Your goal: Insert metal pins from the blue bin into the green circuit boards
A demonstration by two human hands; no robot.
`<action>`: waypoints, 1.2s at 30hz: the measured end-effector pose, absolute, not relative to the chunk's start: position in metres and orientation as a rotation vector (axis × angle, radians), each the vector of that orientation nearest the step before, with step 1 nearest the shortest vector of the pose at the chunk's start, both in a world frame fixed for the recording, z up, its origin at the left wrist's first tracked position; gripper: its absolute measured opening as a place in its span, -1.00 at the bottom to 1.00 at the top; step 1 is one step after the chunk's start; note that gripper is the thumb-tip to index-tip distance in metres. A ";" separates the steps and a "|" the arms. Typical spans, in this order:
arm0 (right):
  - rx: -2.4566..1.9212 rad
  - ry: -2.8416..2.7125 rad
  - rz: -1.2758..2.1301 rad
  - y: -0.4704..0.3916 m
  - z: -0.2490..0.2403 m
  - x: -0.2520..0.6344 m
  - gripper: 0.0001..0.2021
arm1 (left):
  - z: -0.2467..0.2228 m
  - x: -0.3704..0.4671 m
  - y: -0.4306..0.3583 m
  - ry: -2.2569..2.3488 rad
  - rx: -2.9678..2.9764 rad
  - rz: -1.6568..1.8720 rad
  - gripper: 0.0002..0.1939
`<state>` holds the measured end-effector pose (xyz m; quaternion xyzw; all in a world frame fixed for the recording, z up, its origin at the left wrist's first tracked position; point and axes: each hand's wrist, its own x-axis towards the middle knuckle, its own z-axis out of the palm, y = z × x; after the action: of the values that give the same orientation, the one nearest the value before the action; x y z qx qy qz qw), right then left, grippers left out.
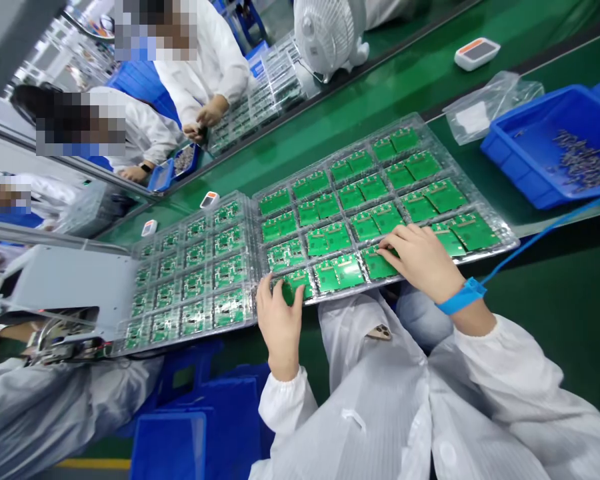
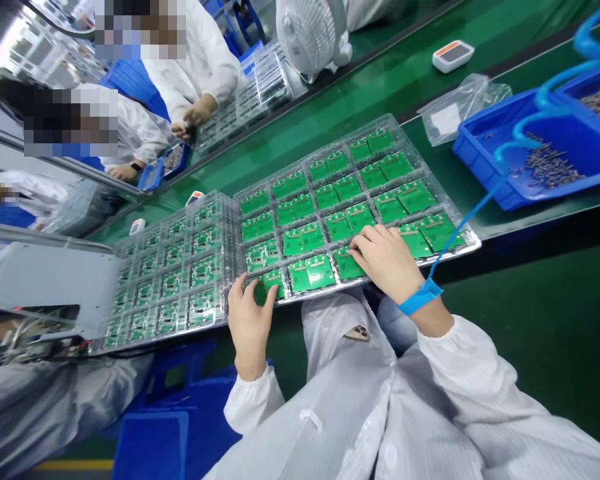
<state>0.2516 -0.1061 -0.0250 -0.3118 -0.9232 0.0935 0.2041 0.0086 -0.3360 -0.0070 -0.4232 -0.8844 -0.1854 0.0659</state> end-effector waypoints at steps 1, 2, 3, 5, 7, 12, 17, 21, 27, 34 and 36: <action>-0.861 -2.566 0.274 -0.106 -0.025 0.252 -0.78 | -0.007 0.008 -0.336 -2.670 -1.272 -0.546 -0.55; -0.850 -2.552 0.298 -0.106 -0.026 0.252 -0.79 | -0.007 0.007 -0.335 -2.675 -1.269 -0.533 -0.54; -0.837 -2.534 0.328 -0.106 -0.026 0.252 -0.80 | -0.007 0.007 -0.335 -2.682 -1.270 -0.524 -0.54; -0.816 -2.496 0.388 -0.106 -0.026 0.253 -0.81 | -0.007 0.005 -0.333 -2.695 -1.291 -0.531 -0.57; -0.810 -2.466 0.431 -0.106 -0.027 0.253 -0.80 | -0.008 0.003 -0.332 -2.702 -1.313 -0.574 -0.62; -0.817 -2.417 0.501 -0.107 -0.030 0.254 -0.77 | -0.005 0.002 -0.330 -2.726 -1.310 -0.742 -0.65; -0.802 -2.388 0.591 -0.106 -0.033 0.255 -0.73 | 0.002 0.006 -0.328 -2.707 -1.300 -1.050 -0.72; -0.822 -2.362 0.719 -0.105 -0.031 0.257 -0.75 | 0.001 0.013 -0.325 -2.823 -1.301 -1.234 -0.64; -0.871 -2.241 0.980 -0.106 -0.016 0.263 -0.73 | -0.004 0.010 -0.331 -2.746 -1.169 -1.376 -0.72; -0.810 -2.097 1.063 -0.117 0.004 0.243 -0.65 | -0.017 0.012 -0.315 -2.576 -0.793 -2.232 -0.51; -0.784 -2.136 0.963 -0.118 0.003 0.232 -0.61 | -0.017 0.015 -0.304 -2.570 -0.691 -2.429 -0.45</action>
<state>0.2317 -0.1182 0.0030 -0.2996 -0.8163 0.3679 0.3294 0.0148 -0.3043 -0.0173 -0.1868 -0.6944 -0.6563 -0.2286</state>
